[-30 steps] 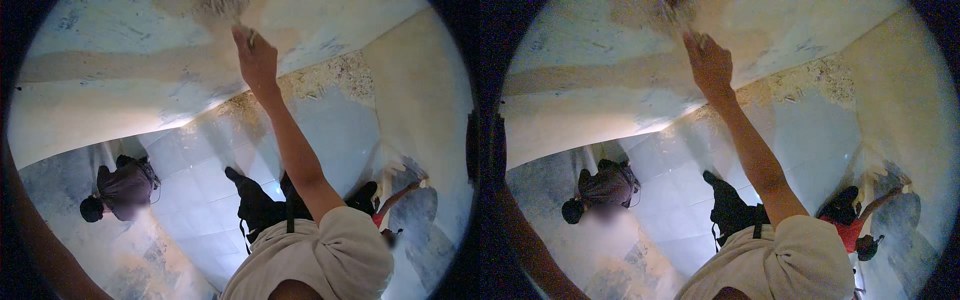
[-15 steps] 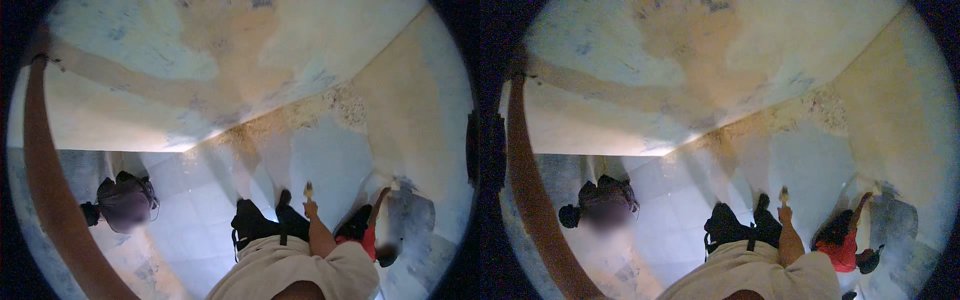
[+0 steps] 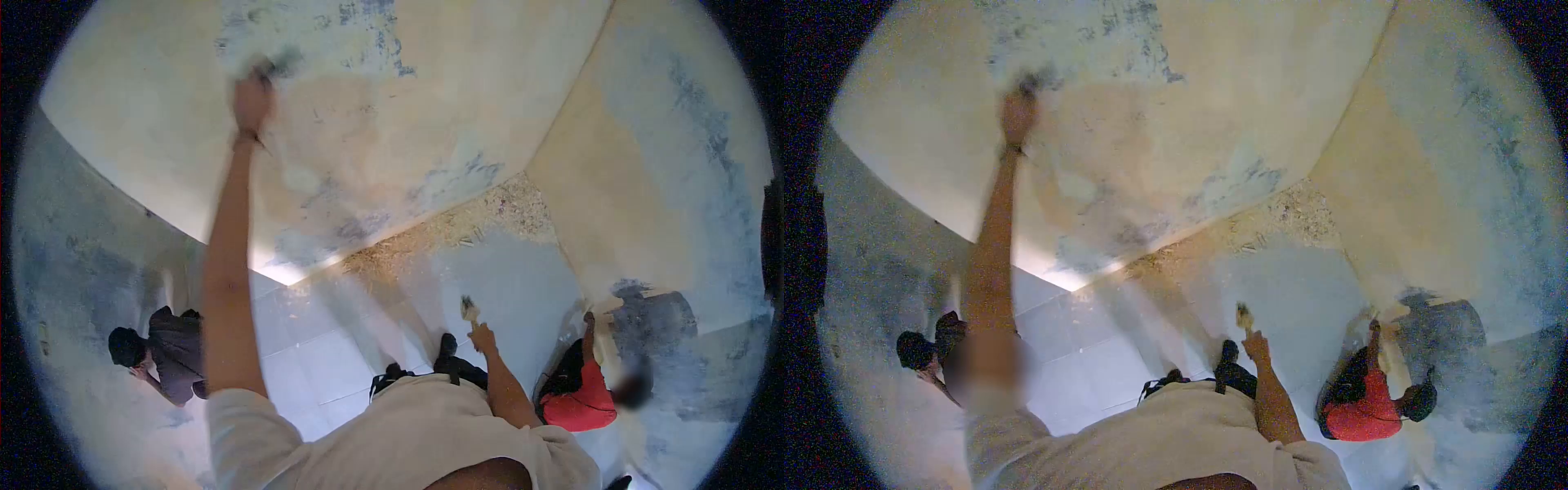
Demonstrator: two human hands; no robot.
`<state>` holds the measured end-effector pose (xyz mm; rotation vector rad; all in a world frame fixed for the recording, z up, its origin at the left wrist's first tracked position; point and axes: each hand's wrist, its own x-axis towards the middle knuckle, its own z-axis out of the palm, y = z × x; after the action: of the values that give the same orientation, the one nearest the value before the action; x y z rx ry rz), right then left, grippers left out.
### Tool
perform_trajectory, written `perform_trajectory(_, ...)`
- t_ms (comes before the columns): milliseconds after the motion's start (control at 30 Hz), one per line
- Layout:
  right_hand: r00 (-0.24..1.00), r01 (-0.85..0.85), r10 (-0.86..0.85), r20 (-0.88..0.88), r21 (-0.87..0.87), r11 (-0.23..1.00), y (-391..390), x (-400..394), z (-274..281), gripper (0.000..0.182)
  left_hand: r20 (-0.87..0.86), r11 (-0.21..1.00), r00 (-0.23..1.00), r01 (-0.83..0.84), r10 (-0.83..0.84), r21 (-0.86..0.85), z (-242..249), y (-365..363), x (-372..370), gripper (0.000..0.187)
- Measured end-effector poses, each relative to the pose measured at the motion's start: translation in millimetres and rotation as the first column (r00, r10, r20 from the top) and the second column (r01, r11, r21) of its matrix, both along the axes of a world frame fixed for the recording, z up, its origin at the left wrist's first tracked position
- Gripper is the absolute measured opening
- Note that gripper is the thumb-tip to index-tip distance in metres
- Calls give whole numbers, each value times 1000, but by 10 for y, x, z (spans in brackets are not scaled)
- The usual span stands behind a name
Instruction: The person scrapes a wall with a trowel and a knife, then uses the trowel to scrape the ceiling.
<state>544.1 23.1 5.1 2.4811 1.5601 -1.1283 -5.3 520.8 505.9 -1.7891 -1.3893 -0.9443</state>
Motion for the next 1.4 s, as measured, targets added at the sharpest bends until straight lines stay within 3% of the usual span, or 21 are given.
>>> perform_trajectory(67,956,-290,288,49,58,955,-363,-213,-266,49,350,957,933,179,-91,-227,-1250,-738,469,41)
perform_trajectory(100,887,-452,448,113,13,892,-492,-289,-305,50,235,817,972,126,12,-563,-2129,-1111,465,40)
perform_trajectory(167,932,-353,353,81,-18,936,-659,-466,30,50,60,619,998,66,-31,-783,-3679,-2184,571,33)
perform_trajectory(200,951,-299,300,72,-30,954,-665,-518,178,50,173,345,984,145,50,-927,-4321,-2769,636,29)
perform_trajectory(267,961,-276,276,6,-5,961,-551,-513,183,49,377,316,924,338,67,-886,-5765,-4058,712,38)
perform_trajectory(333,954,-301,301,-9,-13,954,-568,-539,309,46,82,-144,992,95,98,-985,-5812,-5356,716,46)
perform_trajectory(367,942,-336,336,10,-28,941,-558,-599,517,44,128,-310,951,217,283,-926,-5724,-5891,627,45)
perform_trajectory(433,893,-438,444,76,-88,895,-602,-682,679,39,241,-270,812,432,532,-860,-5787,-7015,377,41)
perform_trajectory(467,848,-501,516,121,-133,855,-591,-688,547,37,-60,-448,880,180,471,-876,-5646,-7228,438,35)
perform_trajectory(567,851,-525,525,10,-4,851,-616,-843,26,28,-20,-581,900,264,436,-770,-5496,-7878,-224,34)
perform_trajectory(600,824,-544,553,-128,95,833,-619,-873,-211,27,-18,-591,903,266,429,-761,-5439,-7958,-396,33)
perform_trajectory(667,719,-695,679,-150,-147,703,-375,-1032,-935,28,1,-575,916,254,402,-778,-5334,-7924,-669,33)
perform_trajectory(700,732,-681,680,-40,-87,727,-404,-1039,-922,31,12,-551,926,234,377,-801,-5312,-7860,-786,32)
perform_trajectory(767,756,-645,631,177,32,764,-401,-1389,361,35,31,-483,932,214,360,-849,-5344,-7701,-952,31)
perform_trajectory(833,593,-783,788,168,-111,613,-386,-1338,70,23,75,-392,833,335,548,-857,-5652,-7387,-1033,24)
perform_trajectory(933,755,-635,655,-22,-273,723,-450,-1311,-333,36,176,-237,619,525,765,-817,-5570,-6804,-934,37)
perform_trajectory(1000,844,-535,478,-242,-312,785,-504,-1198,-247,42,72,-323,801,320,594,-891,-5452,-6386,-753,44)
perform_trajectory(1100,744,-666,640,-190,-134,734,-490,-1066,-575,49,192,-188,885,293,423,-937,-5444,-6021,-473,56)
perform_trajectory(1167,832,-546,521,-189,-119,829,-423,-1101,-755,50,281,-141,898,344,339,-928,-5306,-5864,-211,54)
perform_trajectory(1333,885,-466,459,-81,-126,876,-306,-1326,-265,55,335,-299,747,572,574,-763,-5055,-6014,130,51)
perform_trajectory(1400,934,-352,323,-153,-249,902,-314,-1363,168,49,196,-273,952,258,234,-927,-5608,-6208,6,58)
